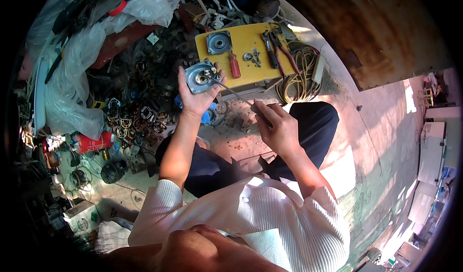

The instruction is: The person disassembles and works on an appliance motor, using a screwdriver to remove internal components and handling various metal parts.

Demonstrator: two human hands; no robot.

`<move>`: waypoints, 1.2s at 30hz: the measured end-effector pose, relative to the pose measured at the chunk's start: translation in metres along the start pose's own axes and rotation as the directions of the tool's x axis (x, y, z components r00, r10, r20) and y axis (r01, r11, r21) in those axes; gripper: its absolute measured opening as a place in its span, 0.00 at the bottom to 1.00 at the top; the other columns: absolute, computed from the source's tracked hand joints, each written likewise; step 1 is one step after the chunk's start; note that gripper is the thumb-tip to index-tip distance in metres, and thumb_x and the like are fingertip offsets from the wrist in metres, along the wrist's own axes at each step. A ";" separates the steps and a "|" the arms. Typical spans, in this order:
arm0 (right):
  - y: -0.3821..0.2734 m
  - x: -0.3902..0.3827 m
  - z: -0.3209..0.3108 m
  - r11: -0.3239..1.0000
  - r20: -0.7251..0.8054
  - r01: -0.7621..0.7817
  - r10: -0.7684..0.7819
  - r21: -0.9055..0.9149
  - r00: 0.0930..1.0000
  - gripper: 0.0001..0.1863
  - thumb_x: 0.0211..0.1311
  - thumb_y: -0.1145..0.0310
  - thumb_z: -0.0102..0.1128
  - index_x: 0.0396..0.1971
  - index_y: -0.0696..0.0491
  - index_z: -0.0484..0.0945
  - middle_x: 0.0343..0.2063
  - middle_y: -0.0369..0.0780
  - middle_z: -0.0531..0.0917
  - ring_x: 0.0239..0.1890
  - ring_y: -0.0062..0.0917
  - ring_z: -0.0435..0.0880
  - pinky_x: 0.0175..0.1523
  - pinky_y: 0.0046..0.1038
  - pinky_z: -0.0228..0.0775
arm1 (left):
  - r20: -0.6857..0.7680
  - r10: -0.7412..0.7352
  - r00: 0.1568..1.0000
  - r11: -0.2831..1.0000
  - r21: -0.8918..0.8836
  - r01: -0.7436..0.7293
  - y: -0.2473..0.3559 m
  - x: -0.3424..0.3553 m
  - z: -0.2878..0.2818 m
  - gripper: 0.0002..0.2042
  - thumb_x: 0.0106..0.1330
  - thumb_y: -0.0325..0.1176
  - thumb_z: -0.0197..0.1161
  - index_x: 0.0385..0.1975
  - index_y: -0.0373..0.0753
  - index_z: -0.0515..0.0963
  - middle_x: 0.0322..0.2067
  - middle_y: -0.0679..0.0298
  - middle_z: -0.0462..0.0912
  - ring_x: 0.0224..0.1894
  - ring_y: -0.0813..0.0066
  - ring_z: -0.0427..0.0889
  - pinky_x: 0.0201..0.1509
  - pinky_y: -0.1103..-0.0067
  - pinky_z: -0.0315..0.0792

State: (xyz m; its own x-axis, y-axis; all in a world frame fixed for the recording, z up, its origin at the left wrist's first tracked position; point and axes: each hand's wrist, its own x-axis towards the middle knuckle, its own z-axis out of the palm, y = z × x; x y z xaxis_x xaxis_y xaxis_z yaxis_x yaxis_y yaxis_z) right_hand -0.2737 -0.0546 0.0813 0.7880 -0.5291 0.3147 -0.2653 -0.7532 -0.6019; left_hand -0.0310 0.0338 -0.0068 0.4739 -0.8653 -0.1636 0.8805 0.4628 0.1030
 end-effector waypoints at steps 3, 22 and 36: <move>0.005 -0.003 -0.003 0.981 0.014 -0.109 0.108 0.160 0.994 0.18 0.61 0.74 0.63 0.52 0.54 0.78 0.29 0.39 0.80 0.26 0.27 0.81 0.32 0.26 0.73 | 0.006 0.028 1.000 0.999 -0.028 -0.028 0.007 0.004 -0.005 0.36 0.64 0.65 0.56 0.57 0.36 0.73 0.56 0.50 0.75 0.61 0.48 0.70 0.69 0.56 0.62; 0.015 0.076 0.054 0.966 0.069 -0.201 0.193 0.160 0.979 0.20 0.49 0.66 0.75 0.43 0.56 0.81 0.29 0.43 0.77 0.29 0.36 0.77 0.36 0.34 0.70 | 0.050 -0.108 0.993 0.900 0.429 0.076 -0.029 -0.016 0.029 0.30 0.74 0.60 0.41 0.58 0.40 0.71 0.51 0.60 0.80 0.52 0.68 0.79 0.59 0.68 0.73; 0.026 0.072 0.057 0.968 0.040 -0.084 0.077 0.237 0.996 0.14 0.53 0.68 0.72 0.38 0.59 0.82 0.31 0.46 0.81 0.32 0.37 0.83 0.40 0.33 0.73 | 0.029 -0.122 0.992 0.867 0.489 0.092 -0.028 -0.011 0.017 0.31 0.74 0.61 0.39 0.58 0.39 0.72 0.49 0.59 0.81 0.50 0.68 0.81 0.54 0.69 0.77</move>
State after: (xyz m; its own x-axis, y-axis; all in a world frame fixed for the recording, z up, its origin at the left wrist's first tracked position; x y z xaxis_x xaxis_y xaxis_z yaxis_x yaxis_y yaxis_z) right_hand -0.1917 -0.0896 0.0465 0.7870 -0.5693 0.2379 -0.1912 -0.5917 -0.7832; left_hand -0.0612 0.0274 0.0092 0.3626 -0.9203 -0.1465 0.8008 0.2274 0.5540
